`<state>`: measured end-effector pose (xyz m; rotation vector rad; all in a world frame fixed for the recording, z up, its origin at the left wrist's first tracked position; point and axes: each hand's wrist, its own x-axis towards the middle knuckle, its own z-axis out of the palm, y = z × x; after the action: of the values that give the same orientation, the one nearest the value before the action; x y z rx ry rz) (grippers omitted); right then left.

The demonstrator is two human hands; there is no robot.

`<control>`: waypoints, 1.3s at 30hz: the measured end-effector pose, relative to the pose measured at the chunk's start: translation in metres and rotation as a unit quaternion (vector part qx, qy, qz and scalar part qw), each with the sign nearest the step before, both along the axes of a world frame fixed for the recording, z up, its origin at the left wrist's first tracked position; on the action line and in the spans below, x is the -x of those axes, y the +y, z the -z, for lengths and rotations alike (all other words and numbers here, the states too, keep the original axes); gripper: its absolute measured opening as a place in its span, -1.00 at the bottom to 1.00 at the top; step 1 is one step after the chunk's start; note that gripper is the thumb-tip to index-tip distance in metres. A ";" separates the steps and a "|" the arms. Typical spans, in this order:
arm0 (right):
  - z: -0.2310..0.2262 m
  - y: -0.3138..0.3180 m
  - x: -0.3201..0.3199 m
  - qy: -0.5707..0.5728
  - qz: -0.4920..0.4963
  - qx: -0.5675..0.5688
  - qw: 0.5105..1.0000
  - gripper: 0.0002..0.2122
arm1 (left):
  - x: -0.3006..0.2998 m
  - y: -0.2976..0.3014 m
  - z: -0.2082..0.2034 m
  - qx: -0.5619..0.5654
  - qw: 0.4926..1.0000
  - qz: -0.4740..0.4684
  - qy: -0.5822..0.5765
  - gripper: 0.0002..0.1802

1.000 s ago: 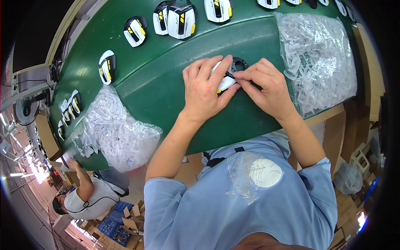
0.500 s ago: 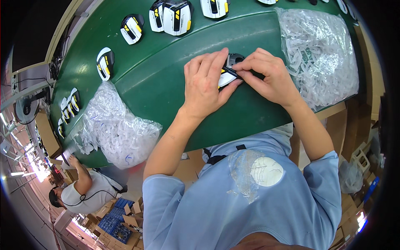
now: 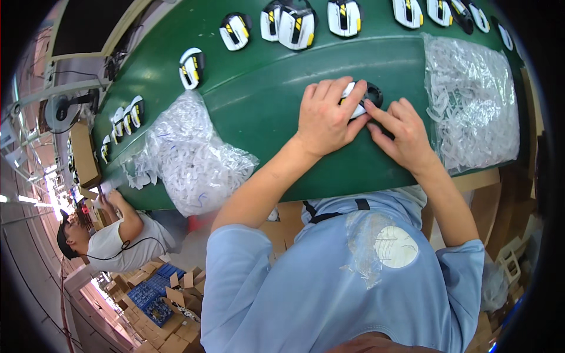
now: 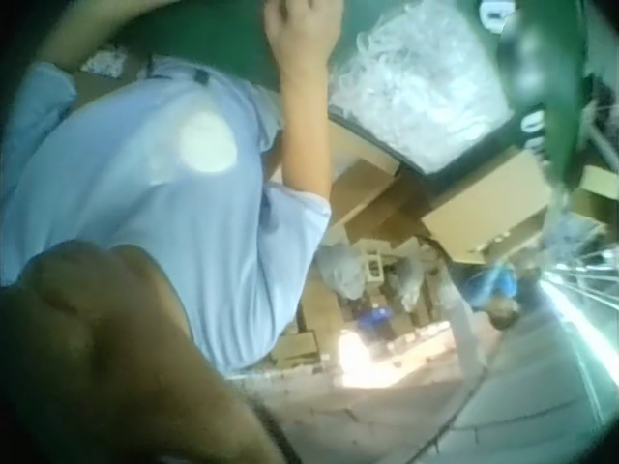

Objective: The person assembles components into a handheld device housing by hand, taking white and black components from cardboard boxes and fitting them into the housing.

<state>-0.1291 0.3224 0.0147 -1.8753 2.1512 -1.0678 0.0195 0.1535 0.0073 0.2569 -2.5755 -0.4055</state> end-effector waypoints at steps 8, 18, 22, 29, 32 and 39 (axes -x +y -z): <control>-0.003 0.012 0.001 -0.127 0.039 0.056 0.990 -0.53 | -0.023 -0.092 -0.011 -0.014 0.972 -0.195 0.131 -0.39; -0.039 0.093 0.116 -0.011 0.221 0.000 0.975 -0.84 | 0.002 -0.216 -0.004 0.091 0.891 -0.421 -0.145 -0.16; -0.036 0.108 0.153 0.097 0.186 -0.138 0.968 -0.82 | 0.017 -0.225 -0.007 0.057 0.874 -0.433 -0.213 -0.02; -0.039 0.073 0.129 0.064 0.116 -0.183 0.974 -0.86 | -0.020 -0.164 -0.044 -0.092 0.955 -0.280 0.014 -0.14; -0.029 0.081 0.128 0.066 0.107 -0.140 0.982 -0.88 | -0.018 -0.086 -0.052 -0.084 0.981 -0.166 -0.049 -0.15; -0.036 0.081 0.135 0.027 0.140 -0.098 0.985 -0.84 | 0.008 -0.021 -0.031 -0.051 0.993 0.004 -0.108 -0.12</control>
<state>-0.2643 0.4034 0.0508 -1.5684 2.5037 -0.8159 0.0114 0.1320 0.0383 0.3438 -2.7711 -0.5411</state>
